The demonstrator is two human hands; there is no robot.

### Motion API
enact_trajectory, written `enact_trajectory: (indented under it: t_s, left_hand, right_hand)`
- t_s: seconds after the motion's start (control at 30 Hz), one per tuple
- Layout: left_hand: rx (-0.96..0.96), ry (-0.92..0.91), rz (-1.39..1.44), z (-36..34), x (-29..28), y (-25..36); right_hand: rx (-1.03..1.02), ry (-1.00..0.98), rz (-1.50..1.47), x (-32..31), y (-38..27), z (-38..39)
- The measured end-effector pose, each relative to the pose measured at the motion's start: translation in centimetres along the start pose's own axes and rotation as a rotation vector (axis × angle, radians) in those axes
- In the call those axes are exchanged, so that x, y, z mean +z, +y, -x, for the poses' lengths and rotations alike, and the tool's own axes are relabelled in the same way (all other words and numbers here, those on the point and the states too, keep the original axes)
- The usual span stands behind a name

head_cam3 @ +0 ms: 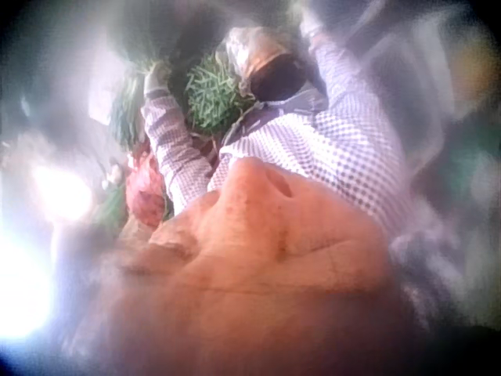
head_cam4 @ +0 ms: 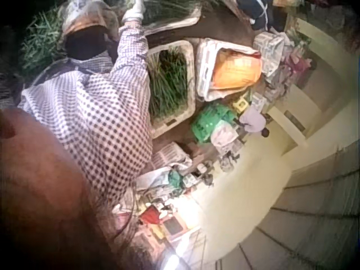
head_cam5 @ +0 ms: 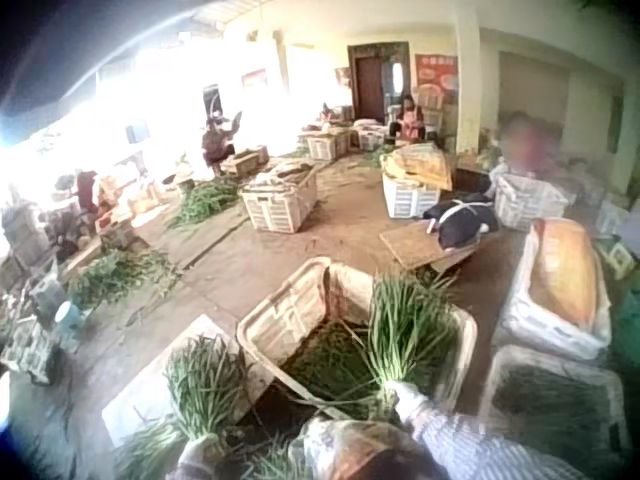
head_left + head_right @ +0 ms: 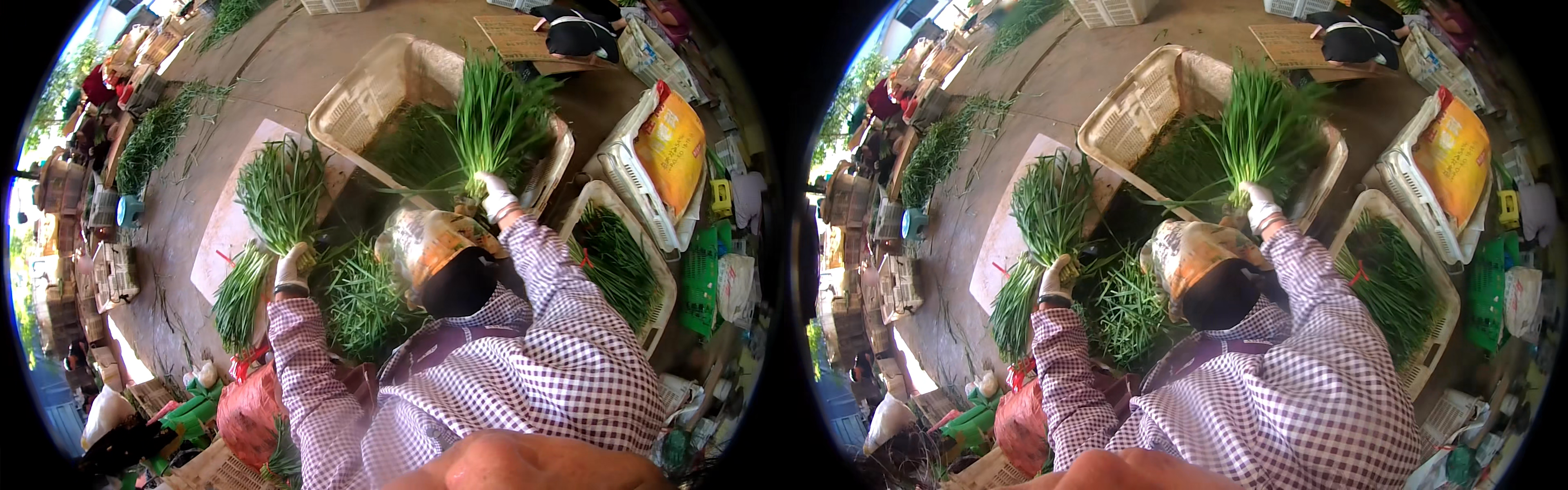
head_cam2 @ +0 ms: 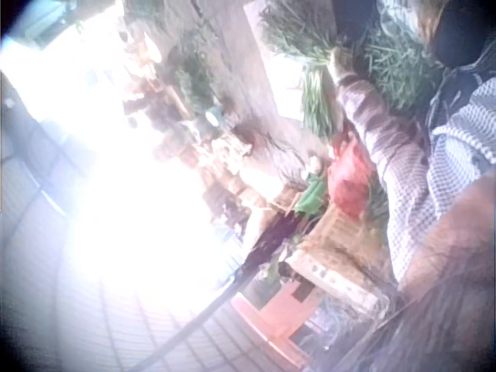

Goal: The person bundles stalks of green vegetables using red ties and trims the root ends with a large knife on a board.

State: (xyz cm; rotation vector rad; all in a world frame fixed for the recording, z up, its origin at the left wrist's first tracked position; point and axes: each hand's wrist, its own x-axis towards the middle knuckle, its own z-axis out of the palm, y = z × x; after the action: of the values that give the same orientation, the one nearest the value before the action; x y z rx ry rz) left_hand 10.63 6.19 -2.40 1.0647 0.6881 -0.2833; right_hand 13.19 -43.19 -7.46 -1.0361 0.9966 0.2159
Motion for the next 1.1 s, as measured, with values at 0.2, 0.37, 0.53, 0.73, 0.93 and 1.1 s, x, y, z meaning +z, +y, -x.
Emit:
enact_trajectory:
  t_s: [0.2, 0.37, 0.53, 0.73, 0.93, 1.1]
  left_hand:
    - [-0.046, -0.066, -0.027, -1.0, -1.9, 0.1]
    - [-0.043, 0.014, -0.031, -0.2, -0.3, 0.2]
    - [-0.099, -0.161, 0.029, -2.5, -2.8, 0.1]
    - [0.021, -0.111, 0.030, 1.7, 0.3, 2.1]
    - [0.046, -0.169, 0.081, 5.2, 1.8, 1.8]
    - [0.138, -0.324, 0.007, 8.9, 4.5, 0.1]
  right_hand:
    - [0.261, 0.113, 0.132, -2.0, 6.5, -6.3]
    - [-0.155, -0.059, 0.679, -4.6, 6.6, -4.1]
    - [-0.153, -0.329, 0.183, -6.9, 8.9, -7.0]
    - [-0.681, 0.504, 0.806, -5.3, 4.6, -3.5]
    - [-1.061, -0.511, 0.623, 10.8, 1.3, 15.3]
    - [0.012, -0.949, 0.396, 20.0, 8.0, 16.6]
